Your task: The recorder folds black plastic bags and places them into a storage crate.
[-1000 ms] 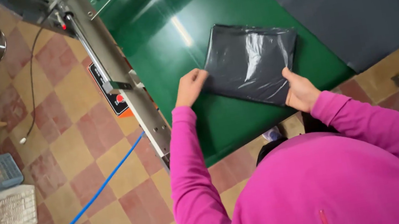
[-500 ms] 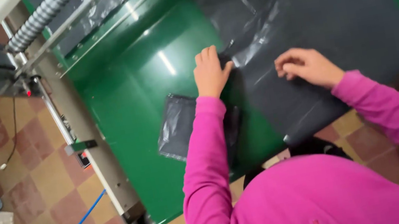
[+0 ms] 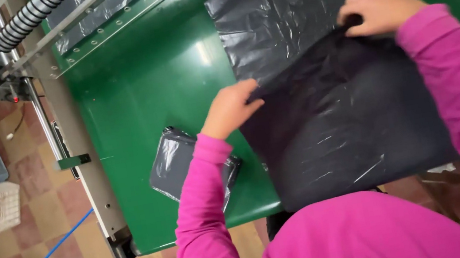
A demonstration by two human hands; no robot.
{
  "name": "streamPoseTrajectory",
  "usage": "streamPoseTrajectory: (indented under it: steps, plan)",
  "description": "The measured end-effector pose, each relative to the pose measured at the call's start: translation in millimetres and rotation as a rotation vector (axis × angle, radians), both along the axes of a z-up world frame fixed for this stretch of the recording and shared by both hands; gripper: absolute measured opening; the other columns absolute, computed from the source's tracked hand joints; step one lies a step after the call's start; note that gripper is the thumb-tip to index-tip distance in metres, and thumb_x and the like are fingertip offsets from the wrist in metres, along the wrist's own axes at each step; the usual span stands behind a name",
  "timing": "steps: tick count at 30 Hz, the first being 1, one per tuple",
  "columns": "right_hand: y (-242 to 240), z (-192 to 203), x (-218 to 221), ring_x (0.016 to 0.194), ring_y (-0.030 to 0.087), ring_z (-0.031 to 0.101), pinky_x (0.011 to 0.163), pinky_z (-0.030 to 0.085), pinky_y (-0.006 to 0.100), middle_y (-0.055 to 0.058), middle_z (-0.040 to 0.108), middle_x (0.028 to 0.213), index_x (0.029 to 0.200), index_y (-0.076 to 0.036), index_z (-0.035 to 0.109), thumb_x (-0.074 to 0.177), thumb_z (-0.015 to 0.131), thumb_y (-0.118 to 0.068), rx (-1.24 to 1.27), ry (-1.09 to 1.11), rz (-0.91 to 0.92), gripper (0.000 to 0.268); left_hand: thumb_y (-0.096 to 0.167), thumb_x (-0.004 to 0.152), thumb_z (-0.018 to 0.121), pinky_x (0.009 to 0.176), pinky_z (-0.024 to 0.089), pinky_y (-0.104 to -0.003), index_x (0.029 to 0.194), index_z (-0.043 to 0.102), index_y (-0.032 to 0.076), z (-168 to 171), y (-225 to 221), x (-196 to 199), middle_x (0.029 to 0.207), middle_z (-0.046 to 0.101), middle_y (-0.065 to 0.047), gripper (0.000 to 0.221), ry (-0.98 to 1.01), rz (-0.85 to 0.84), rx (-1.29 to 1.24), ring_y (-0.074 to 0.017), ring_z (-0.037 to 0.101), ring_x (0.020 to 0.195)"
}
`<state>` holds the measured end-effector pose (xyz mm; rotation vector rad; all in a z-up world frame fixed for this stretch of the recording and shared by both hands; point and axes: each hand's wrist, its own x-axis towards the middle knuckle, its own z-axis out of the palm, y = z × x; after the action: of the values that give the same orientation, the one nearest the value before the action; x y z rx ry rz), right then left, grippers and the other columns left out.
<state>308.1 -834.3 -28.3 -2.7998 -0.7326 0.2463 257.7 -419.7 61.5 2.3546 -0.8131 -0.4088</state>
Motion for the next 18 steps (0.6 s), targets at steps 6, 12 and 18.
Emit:
streamPoseTrajectory:
  steps: [6, 12, 18]
  plan:
    - [-55, 25, 61, 0.099, 0.029, 0.067, 0.087, 0.054, 0.044, 0.006, 0.071, 0.107, 0.113, -0.013, 0.075, 0.091, 0.073, -0.041, 0.166, -0.096, -0.028, 0.036, 0.012, 0.086, 0.08, 0.073, 0.047, -0.03, 0.109, 0.067, 0.0, -38, 9, 116, 0.089, 0.066, -0.002, 0.029, 0.401, 0.413, -0.542, -0.0114, 0.059, 0.082]
    - [-37, -7, 151, 0.11, 0.029, 0.066, 0.092, 0.052, 0.045, 0.005, 0.071, 0.111, 0.109, -0.015, 0.079, 0.091, 0.076, -0.038, 0.014, -0.271, -0.071, 0.029, 0.017, 0.086, 0.08, 0.078, 0.056, -0.032, 0.107, 0.069, -0.001, -166, -6, 200, 0.092, 0.074, -0.009, 0.03, 0.061, 0.711, -0.588, -0.0165, 0.067, 0.085]
    - [-25, -54, 192, 0.116, 0.028, 0.062, 0.098, 0.047, 0.045, 0.004, 0.069, 0.117, 0.113, -0.015, 0.076, 0.084, 0.079, -0.038, -0.059, -0.27, -0.083, 0.036, 0.024, 0.088, 0.076, 0.085, 0.056, -0.04, 0.117, 0.065, 0.001, -163, -28, 212, 0.099, 0.073, -0.018, 0.039, -0.125, 0.846, -0.337, -0.0348, 0.072, 0.094]
